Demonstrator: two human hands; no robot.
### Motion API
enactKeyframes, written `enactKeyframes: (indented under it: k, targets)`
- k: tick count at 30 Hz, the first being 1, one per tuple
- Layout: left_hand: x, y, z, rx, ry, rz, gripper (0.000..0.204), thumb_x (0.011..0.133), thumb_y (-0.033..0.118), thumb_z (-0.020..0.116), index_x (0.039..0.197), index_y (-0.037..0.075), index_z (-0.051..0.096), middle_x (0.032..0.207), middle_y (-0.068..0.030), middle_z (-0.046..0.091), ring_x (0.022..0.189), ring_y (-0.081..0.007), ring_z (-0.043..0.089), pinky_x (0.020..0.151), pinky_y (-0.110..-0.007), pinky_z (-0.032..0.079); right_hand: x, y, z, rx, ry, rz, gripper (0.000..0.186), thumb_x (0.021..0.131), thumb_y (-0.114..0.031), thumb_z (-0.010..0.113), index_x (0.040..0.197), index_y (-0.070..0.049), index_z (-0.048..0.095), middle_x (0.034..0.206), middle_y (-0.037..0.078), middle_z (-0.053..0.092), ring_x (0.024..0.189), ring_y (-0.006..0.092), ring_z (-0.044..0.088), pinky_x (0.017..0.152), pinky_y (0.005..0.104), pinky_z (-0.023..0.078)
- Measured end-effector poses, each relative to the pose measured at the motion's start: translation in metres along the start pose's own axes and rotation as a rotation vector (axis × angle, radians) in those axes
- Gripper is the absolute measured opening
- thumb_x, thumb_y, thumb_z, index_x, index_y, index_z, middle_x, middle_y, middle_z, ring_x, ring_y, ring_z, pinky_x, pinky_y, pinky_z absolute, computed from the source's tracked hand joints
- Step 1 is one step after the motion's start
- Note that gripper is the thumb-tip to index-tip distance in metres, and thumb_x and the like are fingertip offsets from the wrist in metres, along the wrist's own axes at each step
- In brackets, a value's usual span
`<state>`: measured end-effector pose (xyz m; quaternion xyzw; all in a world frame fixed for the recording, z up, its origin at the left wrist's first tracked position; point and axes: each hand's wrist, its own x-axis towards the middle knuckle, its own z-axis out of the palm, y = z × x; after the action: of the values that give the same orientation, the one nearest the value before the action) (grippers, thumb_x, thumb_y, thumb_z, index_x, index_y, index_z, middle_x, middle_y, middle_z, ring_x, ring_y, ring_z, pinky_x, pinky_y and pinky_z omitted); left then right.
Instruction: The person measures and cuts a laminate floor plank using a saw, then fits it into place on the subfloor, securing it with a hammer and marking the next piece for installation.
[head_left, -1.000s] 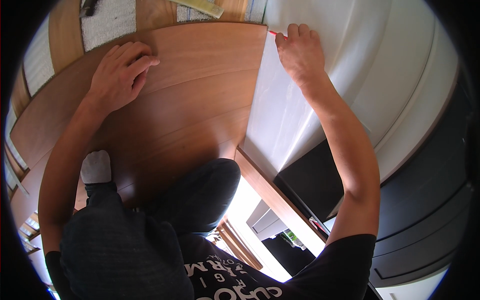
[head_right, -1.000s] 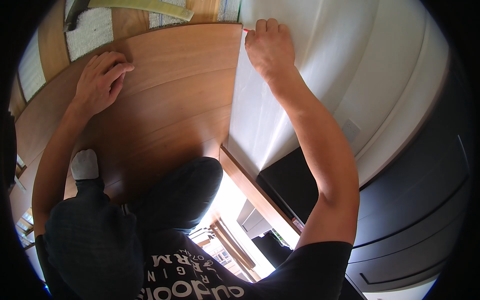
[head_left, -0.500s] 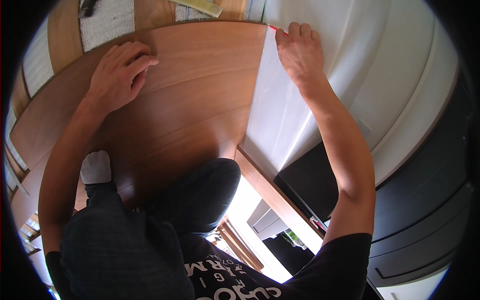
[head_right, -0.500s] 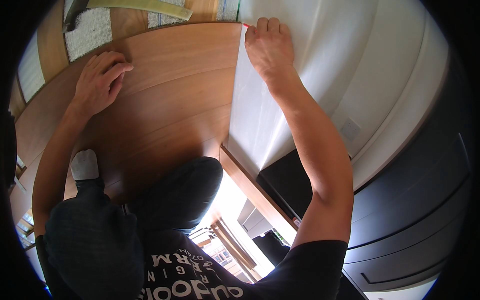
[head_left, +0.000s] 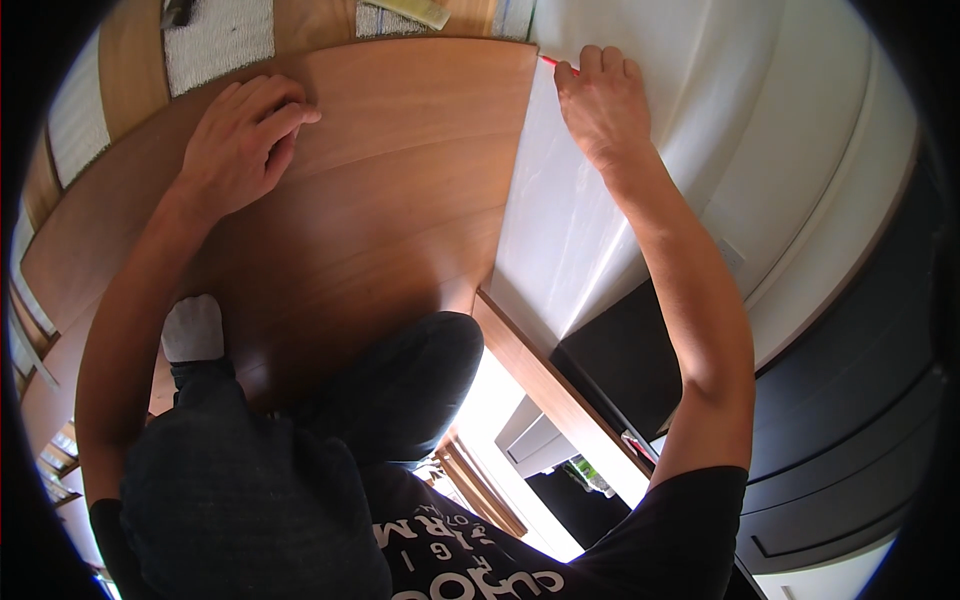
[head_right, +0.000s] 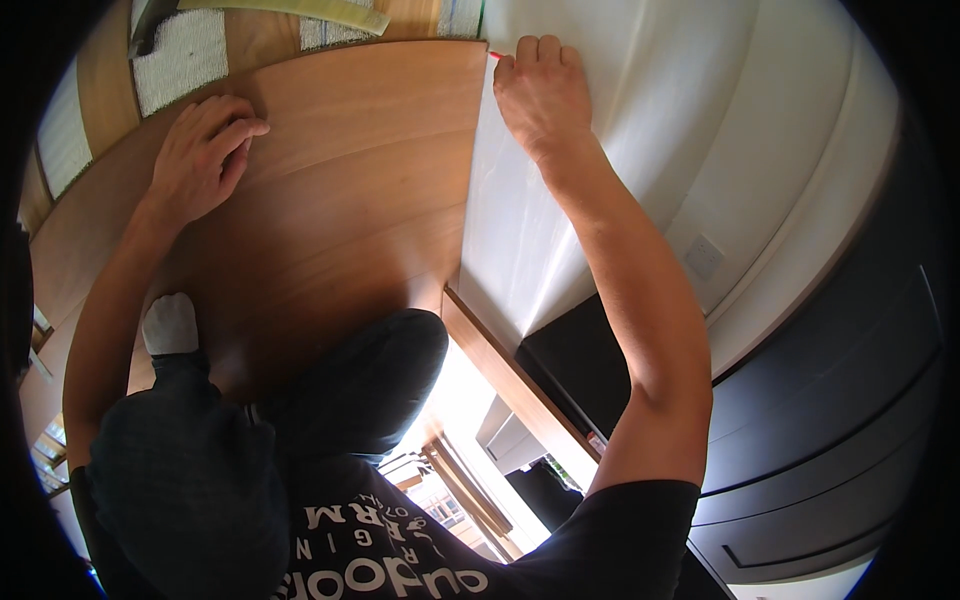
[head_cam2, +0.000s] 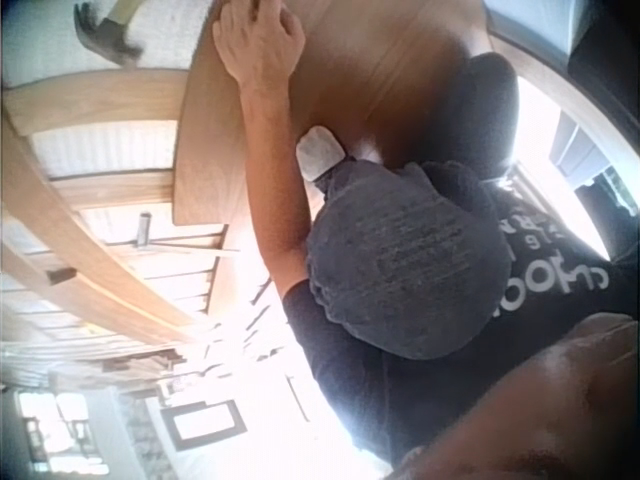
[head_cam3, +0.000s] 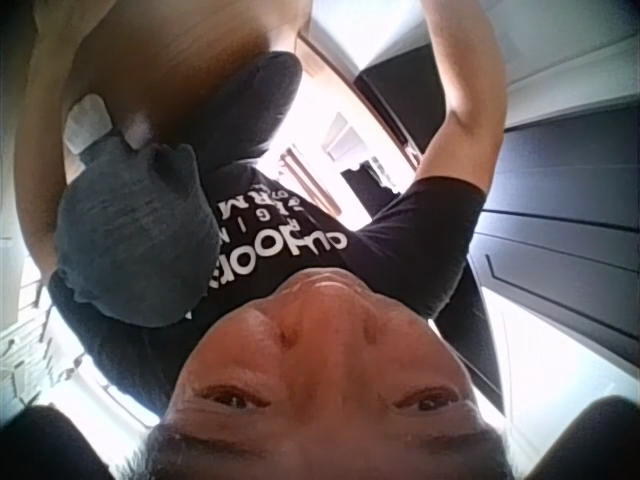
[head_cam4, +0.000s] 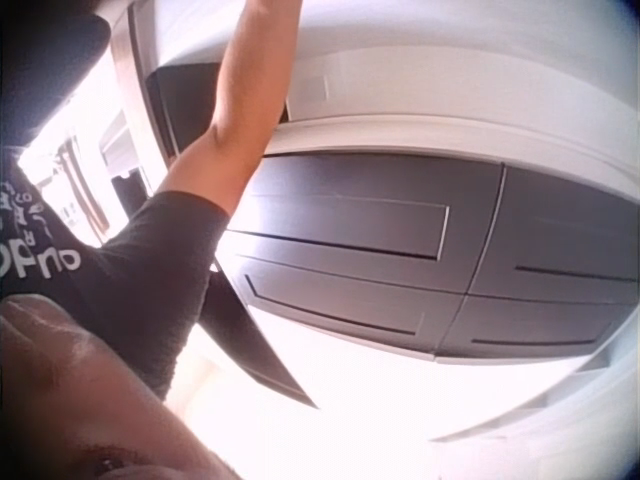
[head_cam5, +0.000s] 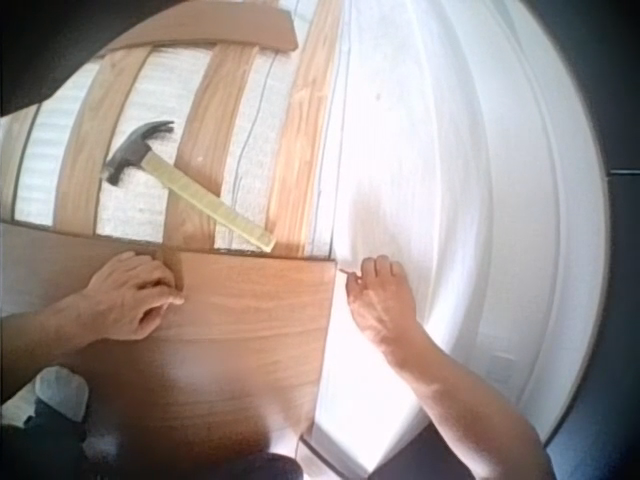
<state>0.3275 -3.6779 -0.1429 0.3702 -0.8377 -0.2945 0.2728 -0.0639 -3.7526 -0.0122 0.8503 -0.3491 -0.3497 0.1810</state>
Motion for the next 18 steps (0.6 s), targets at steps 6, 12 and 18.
enactKeyframes:
  k: [6,12,18]
  targets:
    - [-0.002,-0.002,0.001,0.003,-0.018,-0.012,0.03,0.081,-0.003,0.07,0.108,0.011,0.066,0.108,-0.0033,0.062,0.099,-0.0261,0.062,0.083,-0.04,0.049,-0.004,-0.004,0.0,0.001,0.007,-0.012,0.002,0.076,-0.012,0.074,0.076,-0.013,0.073,0.084,0.003,0.061,0.086,0.0218,0.058,0.074,0.0359,0.046]
    - [-0.003,-0.002,0.0,0.012,-0.034,-0.011,0.029,0.084,-0.003,0.069,0.109,0.011,0.068,0.109,-0.004,0.063,0.102,-0.0266,0.063,0.086,-0.039,0.049,-0.008,-0.007,-0.003,0.006,-0.022,-0.018,0.005,0.08,-0.011,0.073,0.076,-0.014,0.071,0.08,0.003,0.057,0.082,0.0215,0.057,0.073,0.0362,0.048]
    - [-0.003,-0.002,0.002,0.013,0.017,0.009,0.034,0.079,-0.004,0.07,0.107,0.013,0.064,0.109,-0.0026,0.062,0.097,-0.0259,0.062,0.083,-0.041,0.049,-0.015,-0.012,-0.003,0.031,-0.034,-0.024,0.006,0.079,-0.01,0.072,0.074,-0.013,0.071,0.079,0.003,0.056,0.081,0.0218,0.057,0.073,0.0367,0.048]
